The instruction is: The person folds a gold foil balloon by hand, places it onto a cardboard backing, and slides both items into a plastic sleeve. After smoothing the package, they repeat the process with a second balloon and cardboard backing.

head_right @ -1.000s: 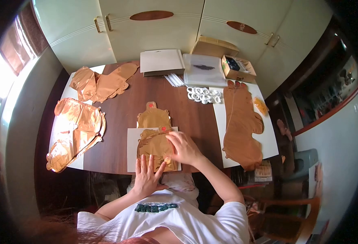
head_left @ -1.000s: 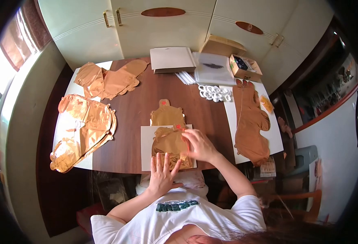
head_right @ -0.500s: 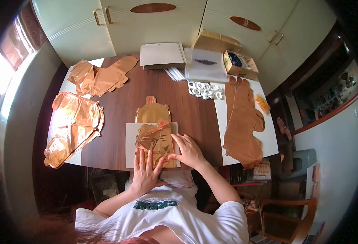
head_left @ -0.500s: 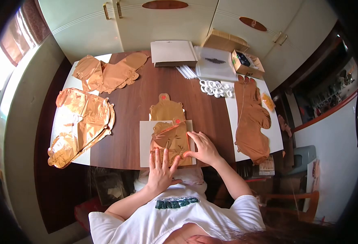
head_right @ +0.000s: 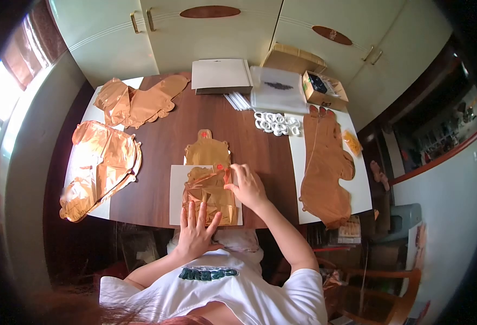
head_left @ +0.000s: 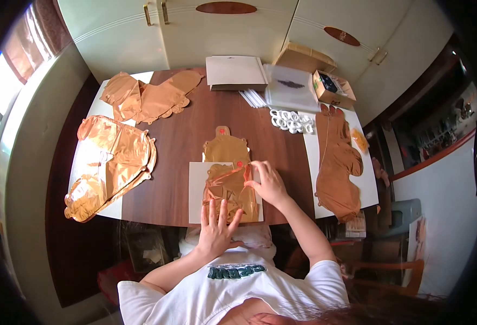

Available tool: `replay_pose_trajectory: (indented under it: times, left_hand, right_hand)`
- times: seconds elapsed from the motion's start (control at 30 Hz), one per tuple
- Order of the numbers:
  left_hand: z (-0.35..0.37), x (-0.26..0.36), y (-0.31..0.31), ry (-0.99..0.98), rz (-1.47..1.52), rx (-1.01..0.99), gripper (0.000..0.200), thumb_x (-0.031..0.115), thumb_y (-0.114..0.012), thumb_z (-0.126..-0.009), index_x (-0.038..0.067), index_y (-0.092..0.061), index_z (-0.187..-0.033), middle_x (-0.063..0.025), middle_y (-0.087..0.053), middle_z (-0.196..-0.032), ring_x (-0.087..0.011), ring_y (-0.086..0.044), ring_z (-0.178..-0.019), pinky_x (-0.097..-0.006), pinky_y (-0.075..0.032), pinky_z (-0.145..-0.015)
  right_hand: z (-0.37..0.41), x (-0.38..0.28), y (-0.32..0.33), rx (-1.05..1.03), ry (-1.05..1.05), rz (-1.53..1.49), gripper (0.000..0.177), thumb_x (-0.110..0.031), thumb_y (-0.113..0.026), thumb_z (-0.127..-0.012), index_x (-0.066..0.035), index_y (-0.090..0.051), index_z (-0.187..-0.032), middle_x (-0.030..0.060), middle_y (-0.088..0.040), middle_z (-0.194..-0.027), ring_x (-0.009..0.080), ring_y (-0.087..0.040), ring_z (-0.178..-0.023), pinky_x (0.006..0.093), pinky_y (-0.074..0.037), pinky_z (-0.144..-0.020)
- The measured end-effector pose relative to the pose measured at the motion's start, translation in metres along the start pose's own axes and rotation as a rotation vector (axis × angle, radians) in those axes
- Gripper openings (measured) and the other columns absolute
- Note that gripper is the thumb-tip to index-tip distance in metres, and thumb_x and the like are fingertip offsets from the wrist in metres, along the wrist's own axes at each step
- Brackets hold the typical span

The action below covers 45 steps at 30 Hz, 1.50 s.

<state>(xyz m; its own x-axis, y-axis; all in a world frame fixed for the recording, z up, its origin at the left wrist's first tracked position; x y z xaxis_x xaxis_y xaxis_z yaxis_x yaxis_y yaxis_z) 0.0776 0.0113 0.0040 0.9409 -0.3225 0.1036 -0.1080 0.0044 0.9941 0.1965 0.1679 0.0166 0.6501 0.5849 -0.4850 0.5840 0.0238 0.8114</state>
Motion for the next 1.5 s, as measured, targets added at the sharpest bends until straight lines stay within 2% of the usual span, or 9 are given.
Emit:
replay_pose_trajectory:
  times: [0.17,0.4,0.47,0.5,0.6,0.63,0.77,1.17,1.5]
  left_hand:
    - [0.0,0.0,-0.003,0.006,0.011,-0.004,0.103,0.069,-0.069,-0.062,0.024,-0.032,-0.147,-0.0269,-0.028,-0.147,-0.055,-0.02,-0.135,-0.0684,-0.018,-0.105]
    - [0.001,0.001,-0.002,0.007,0.018,0.001,0.104,0.068,-0.069,-0.062,0.024,-0.03,-0.147,-0.0267,-0.027,-0.148,-0.0549,-0.02,-0.135,-0.0682,-0.018,-0.106]
    - [0.001,-0.001,-0.003,0.003,0.005,0.0,0.103,0.07,-0.068,-0.062,0.024,-0.031,-0.147,-0.0274,-0.027,-0.148,-0.0552,-0.021,-0.134,-0.0685,-0.017,-0.106]
    - [0.0,-0.001,-0.003,0.004,-0.003,-0.001,0.102,0.071,-0.066,-0.063,0.024,-0.032,-0.146,-0.028,-0.026,-0.148,-0.0555,-0.021,-0.134,-0.0688,-0.016,-0.106]
    - [0.002,0.0,-0.007,0.009,-0.037,-0.068,0.097,0.072,-0.065,-0.064,0.023,-0.038,-0.144,-0.028,-0.028,-0.146,-0.0561,-0.022,-0.133,-0.0697,-0.014,-0.106]
    - [0.003,0.0,-0.016,0.013,-0.049,-0.124,0.096,0.071,-0.065,-0.065,0.023,-0.039,-0.143,-0.0279,-0.029,-0.146,-0.0562,-0.023,-0.132,-0.0698,-0.013,-0.106]
    - [0.002,-0.001,-0.012,0.003,-0.067,-0.102,0.09,0.072,-0.062,-0.067,0.022,-0.043,-0.14,-0.0279,-0.035,-0.142,-0.056,-0.025,-0.131,-0.0701,-0.011,-0.107]
    - [0.001,0.0,-0.009,0.014,-0.041,-0.07,0.102,0.074,-0.065,-0.061,0.027,-0.034,-0.146,-0.0284,-0.029,-0.146,-0.0546,-0.021,-0.135,-0.0702,-0.014,-0.105]
    - [0.001,0.0,-0.002,0.028,0.017,-0.032,0.108,0.07,-0.072,-0.056,0.027,-0.033,-0.146,-0.0275,-0.028,-0.147,-0.0551,-0.019,-0.135,-0.0689,-0.014,-0.106]
  right_hand:
    - [-0.026,0.016,0.0,-0.082,-0.121,0.089,0.061,-0.045,-0.076,-0.071,-0.01,-0.047,-0.112,0.0117,-0.055,-0.106,0.0336,-0.063,-0.09,0.0458,-0.053,-0.07]
    - [-0.044,0.028,0.003,-0.038,-0.236,0.161,0.046,-0.043,-0.074,-0.074,-0.011,-0.052,-0.099,0.0074,-0.059,-0.097,0.0315,-0.063,-0.085,0.0439,-0.051,-0.064]
    - [-0.041,0.002,0.004,0.065,-0.043,0.084,0.031,-0.035,-0.073,-0.078,-0.012,-0.056,-0.091,0.0057,-0.059,-0.095,0.028,-0.061,-0.083,0.0436,-0.049,-0.067]
    - [-0.035,-0.032,0.01,0.136,0.225,0.092,0.02,-0.028,-0.071,-0.079,-0.013,-0.06,-0.087,0.0037,-0.059,-0.091,0.0238,-0.059,-0.083,0.0427,-0.045,-0.074]
    - [0.002,-0.09,-0.015,-0.183,0.626,-0.246,0.03,-0.02,-0.066,-0.08,-0.011,-0.064,-0.109,0.0048,-0.062,-0.114,0.0236,-0.057,-0.109,0.0413,-0.042,-0.093]
    - [0.014,-0.103,-0.026,-0.39,0.667,-0.266,0.037,-0.026,-0.064,-0.086,-0.011,-0.059,-0.12,0.0084,-0.056,-0.127,0.0258,-0.05,-0.123,0.0435,-0.038,-0.103]
    - [0.026,-0.106,-0.051,-0.544,0.643,-0.155,0.055,-0.042,-0.056,-0.09,-0.01,-0.049,-0.134,0.0115,-0.044,-0.142,0.0269,-0.037,-0.136,0.0458,-0.027,-0.113]
    - [-0.01,-0.079,-0.07,-0.46,0.571,0.131,0.062,-0.05,-0.041,-0.095,-0.012,-0.038,-0.144,0.0041,-0.037,-0.149,0.023,-0.032,-0.139,0.0486,-0.022,-0.114]
    - [-0.056,-0.033,-0.048,-0.074,0.366,0.392,0.062,-0.049,-0.044,-0.094,-0.014,-0.037,-0.144,0.0094,-0.037,-0.149,0.029,-0.028,-0.141,0.0521,-0.016,-0.114]
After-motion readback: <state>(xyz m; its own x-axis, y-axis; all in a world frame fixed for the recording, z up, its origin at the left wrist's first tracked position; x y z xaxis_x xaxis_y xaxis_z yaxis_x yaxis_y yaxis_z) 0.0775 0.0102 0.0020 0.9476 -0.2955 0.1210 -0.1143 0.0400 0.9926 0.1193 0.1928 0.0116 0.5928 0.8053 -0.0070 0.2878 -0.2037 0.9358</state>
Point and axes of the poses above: each hand's wrist, its own z-axis away from the middle knuckle, its own y-axis out of the back of the hand, x = y × z, the point moved 7 cm from there along -z, towards the middle knuckle
